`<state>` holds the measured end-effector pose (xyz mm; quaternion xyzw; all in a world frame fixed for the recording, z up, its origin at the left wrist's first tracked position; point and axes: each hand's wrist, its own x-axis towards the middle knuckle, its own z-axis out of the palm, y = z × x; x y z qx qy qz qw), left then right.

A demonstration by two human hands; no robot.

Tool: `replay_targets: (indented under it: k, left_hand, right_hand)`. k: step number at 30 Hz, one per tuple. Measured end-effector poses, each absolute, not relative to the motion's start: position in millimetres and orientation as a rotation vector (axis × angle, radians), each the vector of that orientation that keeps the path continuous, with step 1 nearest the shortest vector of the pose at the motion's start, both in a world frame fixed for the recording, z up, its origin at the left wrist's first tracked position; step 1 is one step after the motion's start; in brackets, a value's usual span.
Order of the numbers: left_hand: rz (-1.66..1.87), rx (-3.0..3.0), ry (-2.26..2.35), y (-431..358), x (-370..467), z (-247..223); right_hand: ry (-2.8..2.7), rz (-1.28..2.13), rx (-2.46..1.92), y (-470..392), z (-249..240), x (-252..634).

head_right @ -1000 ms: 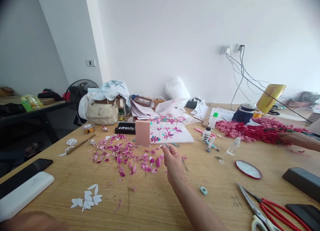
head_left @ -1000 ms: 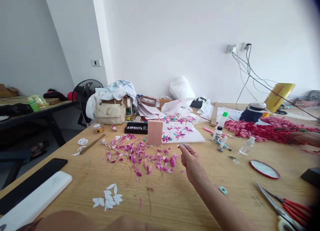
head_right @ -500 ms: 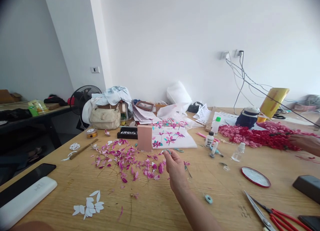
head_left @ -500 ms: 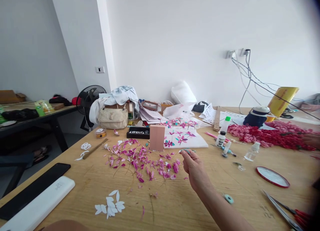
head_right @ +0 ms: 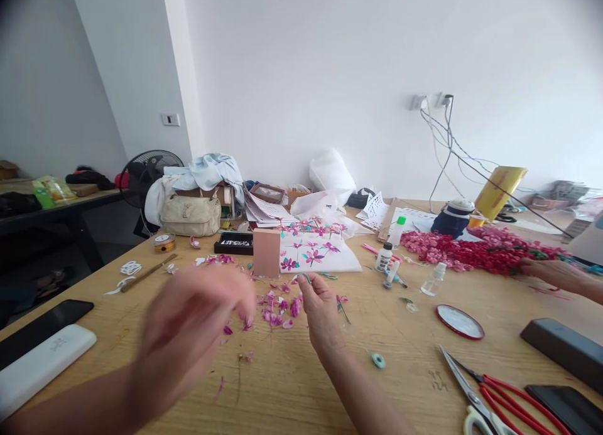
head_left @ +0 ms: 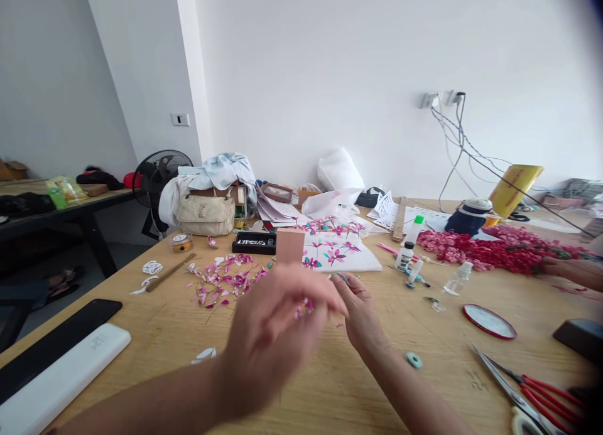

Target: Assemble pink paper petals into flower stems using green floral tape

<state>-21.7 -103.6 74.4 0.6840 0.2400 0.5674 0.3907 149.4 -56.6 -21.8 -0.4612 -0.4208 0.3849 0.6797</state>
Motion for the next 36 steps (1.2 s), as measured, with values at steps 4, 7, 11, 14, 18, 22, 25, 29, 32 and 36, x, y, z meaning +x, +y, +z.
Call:
replay_targets:
  k: [4, 7, 11, 14, 18, 22, 25, 29, 32, 36]
  left_hand:
    - [1.222, 1.701, 0.658, -54, 7, 44]
    - [1.147, 1.7, 0.648, -31, 21, 19]
    - [1.134, 1.651, 0.636, -28, 30, 1]
    - [1.133, 1.566, 0.65, -30, 34, -4]
    - [1.147, 1.515, 0.688, -29, 35, -5]
    - [1.154, 1.514, 0.749, -28, 32, -6]
    - [1.158, 1.507, 0.767, -26, 32, -9]
    - [1.142, 1.45, 0.774, -24, 32, -11]
    - [1.111, 1.415, 0.769, -25, 31, -9]
    - [1.096, 1.39, 0.779, -27, 29, -5]
  right_hand:
    - [-0.96, 0.89, -1.01, -60, -22, 145]
    - [-0.953, 0.903, -0.996, -61, -22, 144]
    - [-0.95, 0.903, -0.989, -61, -24, 143]
    - [-0.939, 0.894, -0.995, -60, -25, 141]
    - [-0.937, 0.88, -1.025, -60, -27, 138]
    - [-0.946, 0.857, -1.07, -62, -28, 137]
    - [-0.951, 0.828, -1.098, -62, -28, 136]
    - [-0.946, 0.841, -1.111, -62, -29, 135]
    - [-0.935, 0.864, -1.096, -61, -30, 135]
    - [-0.922, 0.876, -1.082, -60, -31, 136]
